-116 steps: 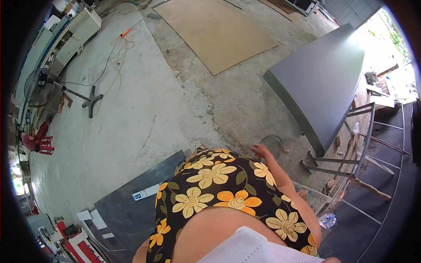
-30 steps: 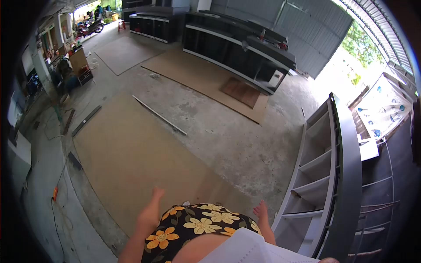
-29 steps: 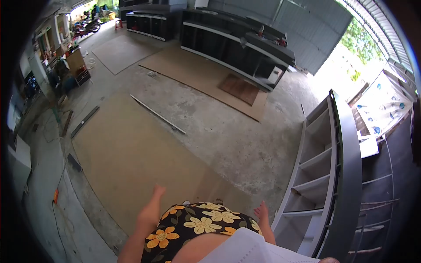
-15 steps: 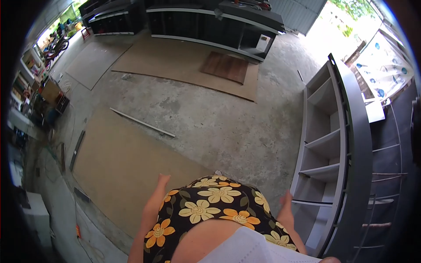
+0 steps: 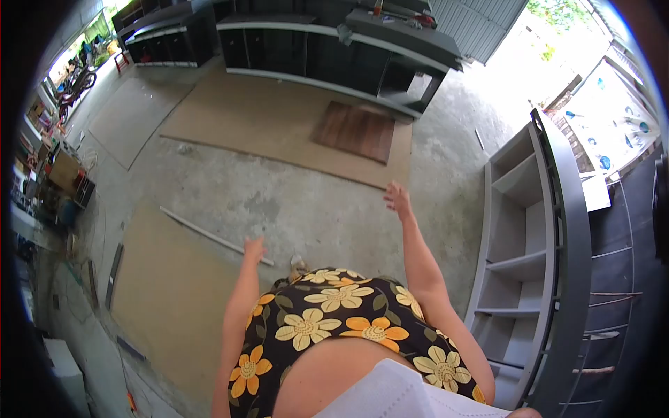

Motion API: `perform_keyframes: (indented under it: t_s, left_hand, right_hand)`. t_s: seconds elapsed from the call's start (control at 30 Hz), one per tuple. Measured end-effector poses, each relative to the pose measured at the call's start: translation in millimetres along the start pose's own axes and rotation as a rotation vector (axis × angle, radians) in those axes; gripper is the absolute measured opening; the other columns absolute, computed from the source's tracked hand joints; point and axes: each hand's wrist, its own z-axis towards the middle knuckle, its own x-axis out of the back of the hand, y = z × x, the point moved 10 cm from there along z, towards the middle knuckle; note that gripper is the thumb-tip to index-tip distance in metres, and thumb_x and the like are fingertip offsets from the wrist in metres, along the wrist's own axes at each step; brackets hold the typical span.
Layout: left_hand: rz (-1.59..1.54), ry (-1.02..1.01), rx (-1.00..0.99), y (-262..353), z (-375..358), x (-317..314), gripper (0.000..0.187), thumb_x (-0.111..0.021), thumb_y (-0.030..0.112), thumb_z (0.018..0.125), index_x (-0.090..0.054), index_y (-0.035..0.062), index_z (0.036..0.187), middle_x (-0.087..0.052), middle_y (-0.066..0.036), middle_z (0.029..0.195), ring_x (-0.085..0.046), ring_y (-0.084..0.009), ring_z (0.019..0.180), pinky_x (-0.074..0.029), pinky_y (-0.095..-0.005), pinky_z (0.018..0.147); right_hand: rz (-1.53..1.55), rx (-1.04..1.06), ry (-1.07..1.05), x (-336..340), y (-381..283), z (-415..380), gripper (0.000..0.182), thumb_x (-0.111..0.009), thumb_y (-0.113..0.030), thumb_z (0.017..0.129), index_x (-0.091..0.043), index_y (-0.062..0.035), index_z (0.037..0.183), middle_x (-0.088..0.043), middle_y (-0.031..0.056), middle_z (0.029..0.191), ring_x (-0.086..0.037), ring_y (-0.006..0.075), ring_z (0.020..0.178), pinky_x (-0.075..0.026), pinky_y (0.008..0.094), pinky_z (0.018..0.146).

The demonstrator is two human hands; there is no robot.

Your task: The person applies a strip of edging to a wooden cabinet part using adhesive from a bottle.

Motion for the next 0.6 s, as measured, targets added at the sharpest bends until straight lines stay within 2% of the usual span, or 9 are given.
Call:
perform_keyframes:
  t_s: [0.13,0.2,0.27,0.4,0.47,0.53,0.6]
  left_hand:
    - [0.028,0.026,0.145,24,60,8,0.081,-0.063,0.021,0.078,-0.014,0.0116,0.142,-0.04,-0.016,0.129,-0.059,-0.0322,0.084,-0.046,-0.0406,0.064]
    - [0.071,0.056,0.201,36,90,11,0.08,-0.063,0.02,0.078,-0.014,0.011,0.141,-0.04,-0.016,0.129,-0.059,-0.0337,0.084,-0.046,-0.0407,0.061]
    - [0.12,0.027,0.185,60,116,4,0.08,-0.063,0.02,0.078,-0.014,0.0113,0.141,-0.041,-0.016,0.129,-0.059,-0.034,0.084,-0.046,-0.0412,0.061]
    - [0.111,0.051,0.164,110,150,-35,0.082,-0.064,0.02,0.078,-0.013,0.0115,0.142,-0.043,-0.016,0.126,-0.06,-0.032,0.081,-0.047,-0.0426,0.061]
    - [0.136,0.037,0.172,137,165,-65,0.085,-0.065,0.02,0.077,-0.012,0.0105,0.142,-0.043,-0.017,0.127,-0.06,-0.0324,0.082,-0.048,-0.043,0.063]
    - [0.161,0.039,0.153,161,183,-94,0.085,-0.066,0.021,0.076,-0.013,0.0082,0.141,-0.042,-0.018,0.127,-0.06,-0.0327,0.081,-0.049,-0.0427,0.065]
    - [0.179,0.06,0.112,186,196,-124,0.083,-0.068,0.021,0.075,-0.018,0.0045,0.14,-0.042,-0.019,0.128,-0.06,-0.0331,0.081,-0.05,-0.0416,0.065]
  right_hand:
    - [-0.279,-0.205,0.055,14,70,33,0.055,-0.051,-0.052,0.084,-0.05,-0.0096,0.119,-0.055,0.0114,0.108,-0.061,0.0234,0.084,-0.048,0.0411,0.068]
    - [-0.225,-0.448,0.161,37,116,15,0.056,-0.051,-0.052,0.083,-0.051,-0.0079,0.118,-0.055,0.0123,0.109,-0.061,0.0251,0.084,-0.049,0.0428,0.069]
    - [-0.215,-0.489,0.178,58,150,1,0.057,-0.052,-0.053,0.083,-0.051,-0.0087,0.118,-0.055,0.0129,0.111,-0.061,0.0269,0.086,-0.049,0.0438,0.07]
    - [-0.168,-0.689,0.354,121,239,-26,0.054,-0.052,-0.053,0.082,-0.05,-0.0111,0.115,-0.055,0.0133,0.108,-0.061,0.0315,0.088,-0.049,0.0469,0.073]
    - [-0.133,-0.8,0.331,139,244,-39,0.06,-0.053,-0.055,0.081,-0.049,-0.0083,0.118,-0.053,0.0149,0.112,-0.06,0.0341,0.09,-0.049,0.049,0.074]
    - [-0.077,-0.783,0.393,161,245,-32,0.063,-0.052,-0.055,0.082,-0.048,-0.0053,0.12,-0.053,0.0166,0.113,-0.06,0.0355,0.09,-0.049,0.0497,0.074]
    - [-0.036,-0.823,0.469,179,245,-13,0.058,-0.052,-0.052,0.083,-0.049,-0.0067,0.119,-0.055,0.015,0.102,-0.061,0.033,0.081,-0.049,0.0472,0.064]
